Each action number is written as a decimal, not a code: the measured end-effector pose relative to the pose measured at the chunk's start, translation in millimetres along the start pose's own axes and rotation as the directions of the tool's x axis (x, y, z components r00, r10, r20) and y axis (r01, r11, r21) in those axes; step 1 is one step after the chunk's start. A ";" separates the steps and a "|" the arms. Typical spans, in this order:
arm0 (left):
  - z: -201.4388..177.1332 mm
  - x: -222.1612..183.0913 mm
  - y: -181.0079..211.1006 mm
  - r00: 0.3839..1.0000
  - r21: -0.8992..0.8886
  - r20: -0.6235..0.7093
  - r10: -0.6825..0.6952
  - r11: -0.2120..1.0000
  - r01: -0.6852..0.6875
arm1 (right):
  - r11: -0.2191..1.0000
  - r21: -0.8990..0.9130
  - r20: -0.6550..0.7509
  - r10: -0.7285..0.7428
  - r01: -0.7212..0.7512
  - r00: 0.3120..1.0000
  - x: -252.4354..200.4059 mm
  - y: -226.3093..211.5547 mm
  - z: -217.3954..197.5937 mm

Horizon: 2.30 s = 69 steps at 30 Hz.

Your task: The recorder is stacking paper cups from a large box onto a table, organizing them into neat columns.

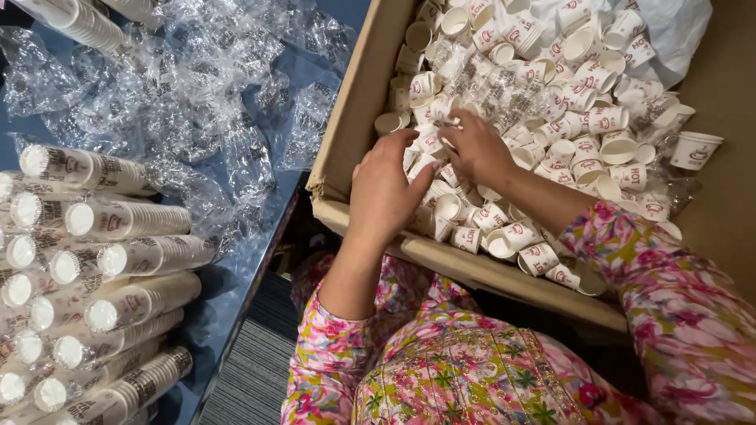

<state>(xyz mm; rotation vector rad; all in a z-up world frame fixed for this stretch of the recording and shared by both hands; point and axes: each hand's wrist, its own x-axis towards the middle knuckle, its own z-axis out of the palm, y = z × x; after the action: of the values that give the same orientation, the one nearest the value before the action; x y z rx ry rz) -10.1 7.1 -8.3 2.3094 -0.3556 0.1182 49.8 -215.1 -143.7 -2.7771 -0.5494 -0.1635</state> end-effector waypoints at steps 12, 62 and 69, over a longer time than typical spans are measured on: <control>3.1 0.9 -5.8 0.998 -0.071 -0.034 -0.043 0.997 0.041 | 0.872 0.486 0.278 -0.095 -0.054 0.956 17.1 13.6 10.3; 1.4 2.4 -6.7 0.996 -0.225 -0.044 -0.076 0.972 0.065 | 0.927 0.359 0.144 0.059 -0.108 0.988 25.3 -2.8 8.4; 4.8 1.8 -10.2 0.996 -0.037 -0.087 0.021 0.999 -0.024 | 0.540 0.817 -0.336 0.163 0.202 0.927 19.6 -19.3 -80.1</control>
<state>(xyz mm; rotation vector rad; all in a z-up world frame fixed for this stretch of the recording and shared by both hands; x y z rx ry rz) -5.5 9.9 -18.4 2.2549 -0.3373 0.2200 56.2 -216.6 -59.3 -1.7013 -0.3967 -0.3267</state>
